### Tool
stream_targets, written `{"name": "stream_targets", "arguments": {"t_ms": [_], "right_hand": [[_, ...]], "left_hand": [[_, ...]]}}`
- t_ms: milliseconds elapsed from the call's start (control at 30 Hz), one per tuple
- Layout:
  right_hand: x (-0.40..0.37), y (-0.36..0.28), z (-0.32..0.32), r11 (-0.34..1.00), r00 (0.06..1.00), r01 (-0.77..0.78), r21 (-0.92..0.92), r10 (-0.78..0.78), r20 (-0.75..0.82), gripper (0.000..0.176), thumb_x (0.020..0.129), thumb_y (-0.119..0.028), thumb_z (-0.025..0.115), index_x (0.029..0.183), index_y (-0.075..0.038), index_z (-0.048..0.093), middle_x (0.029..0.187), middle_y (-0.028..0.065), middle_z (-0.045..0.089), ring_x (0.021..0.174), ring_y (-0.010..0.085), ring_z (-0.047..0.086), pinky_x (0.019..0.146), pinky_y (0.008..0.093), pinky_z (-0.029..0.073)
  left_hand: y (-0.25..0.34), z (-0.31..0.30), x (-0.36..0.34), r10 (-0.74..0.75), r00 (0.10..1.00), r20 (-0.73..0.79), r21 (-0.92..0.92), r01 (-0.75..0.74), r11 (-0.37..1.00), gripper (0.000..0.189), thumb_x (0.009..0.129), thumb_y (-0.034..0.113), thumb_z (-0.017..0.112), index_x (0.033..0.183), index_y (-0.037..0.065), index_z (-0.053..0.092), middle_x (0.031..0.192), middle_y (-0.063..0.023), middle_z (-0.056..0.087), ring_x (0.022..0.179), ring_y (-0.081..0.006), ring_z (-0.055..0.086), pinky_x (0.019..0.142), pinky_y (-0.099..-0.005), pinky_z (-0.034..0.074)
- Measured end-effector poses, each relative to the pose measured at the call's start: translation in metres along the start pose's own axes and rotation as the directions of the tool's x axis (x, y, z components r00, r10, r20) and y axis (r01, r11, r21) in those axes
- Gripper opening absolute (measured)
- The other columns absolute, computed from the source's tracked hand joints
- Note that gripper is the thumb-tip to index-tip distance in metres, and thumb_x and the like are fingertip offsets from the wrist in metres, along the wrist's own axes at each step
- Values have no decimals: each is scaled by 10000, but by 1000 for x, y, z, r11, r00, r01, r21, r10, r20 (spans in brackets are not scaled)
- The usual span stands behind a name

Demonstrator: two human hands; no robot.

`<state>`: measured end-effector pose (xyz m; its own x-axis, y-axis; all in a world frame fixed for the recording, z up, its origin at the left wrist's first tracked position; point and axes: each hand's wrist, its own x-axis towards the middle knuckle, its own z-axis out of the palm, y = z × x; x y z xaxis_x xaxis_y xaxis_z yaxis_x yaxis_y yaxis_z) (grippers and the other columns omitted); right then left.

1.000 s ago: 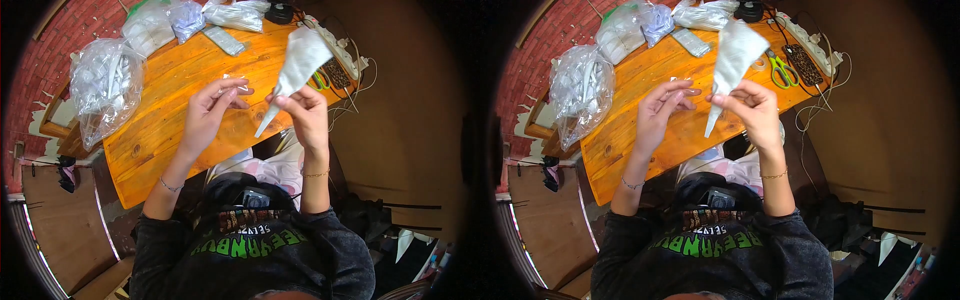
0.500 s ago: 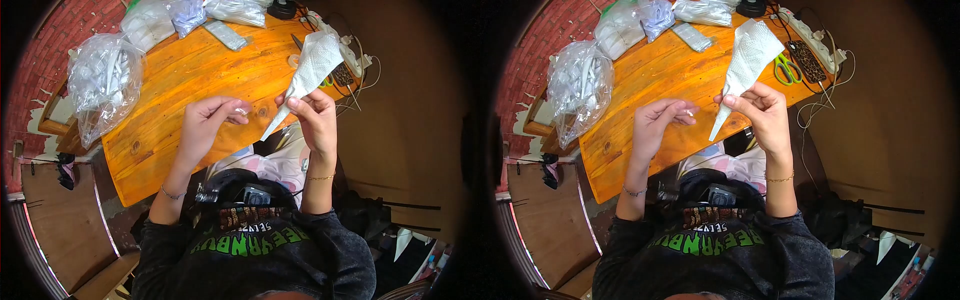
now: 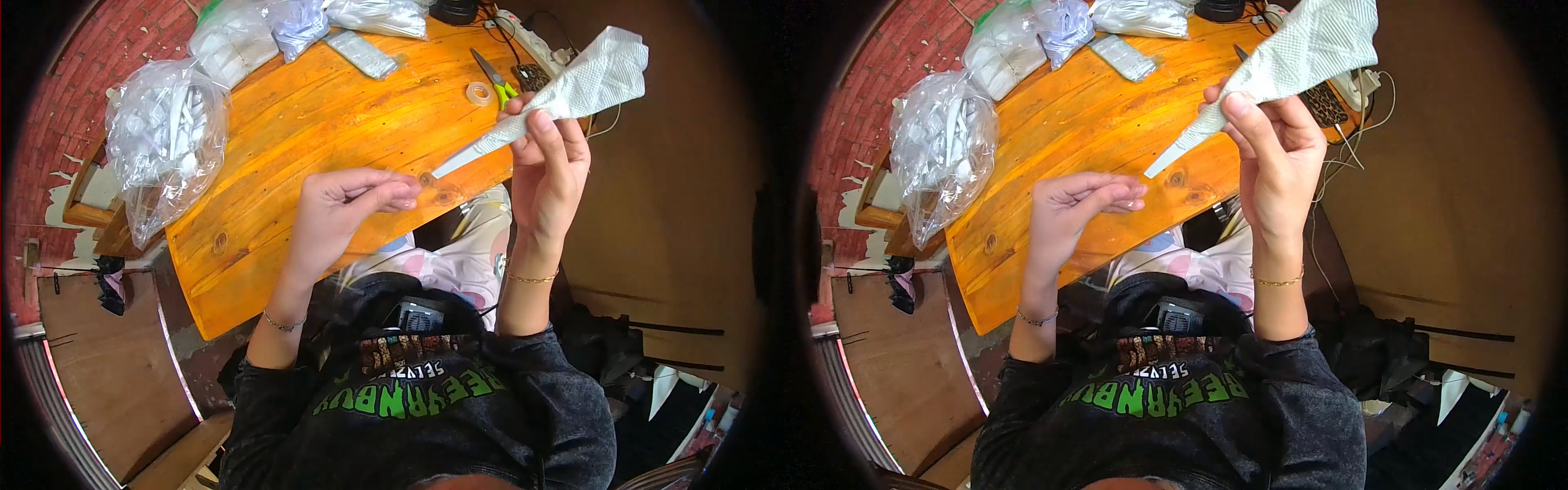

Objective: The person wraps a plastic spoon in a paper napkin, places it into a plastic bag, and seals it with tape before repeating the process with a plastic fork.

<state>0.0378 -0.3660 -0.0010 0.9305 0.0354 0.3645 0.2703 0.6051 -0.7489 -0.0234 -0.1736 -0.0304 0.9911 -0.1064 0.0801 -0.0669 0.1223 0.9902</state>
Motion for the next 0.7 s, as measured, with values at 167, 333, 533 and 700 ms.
{"name": "stream_targets", "arguments": {"t_ms": [167, 333, 533, 700], "right_hand": [[1, 6, 8, 997, 995, 80, -24, -78, 59, 162, 792, 16, 590, 945, 65, 578, 874, 143, 636, 835, 193, 630, 742, 261, 497], [-1, 5, 15, 994, 989, 63, -88, -50, 139, 165, 760, 62, 610, 922, 80, 583, 858, 145, 642, 801, 179, 633, 752, 259, 495], [-1, 2, 8, 990, 987, 84, -115, -67, 144, 159, 751, 71, 615, 906, 85, 586, 838, 158, 641, 804, 181, 635, 751, 260, 494], [1, -3, 4, 989, 992, 104, -110, -94, 87, 123, 750, 80, 601, 872, 78, 582, 821, 160, 639, 805, 205, 638, 755, 273, 493]], "left_hand": [[3, 3, -2, -1, 1000, 20, 28, 0, 1000, 158, 831, -11, 532, 930, -111, 604, 891, -180, 640, 790, -207, 644, 745, -289, 523], [4, 2, -5, -5, 999, 41, 76, 1, 997, 250, 839, -27, 507, 1072, -117, 528, 916, -198, 631, 839, -234, 636, 765, -310, 519], [5, 0, -5, 30, 993, 112, 134, -45, 990, 448, 856, -13, 486, 1263, -109, 325, 920, -206, 629, 907, -249, 618, 798, -326, 501], [6, 0, -4, 36, 987, 160, 98, -52, 994, 540, 864, 2, 477, 1312, -115, 199, 891, -210, 635, 938, -259, 606, 815, -318, 485]]}}
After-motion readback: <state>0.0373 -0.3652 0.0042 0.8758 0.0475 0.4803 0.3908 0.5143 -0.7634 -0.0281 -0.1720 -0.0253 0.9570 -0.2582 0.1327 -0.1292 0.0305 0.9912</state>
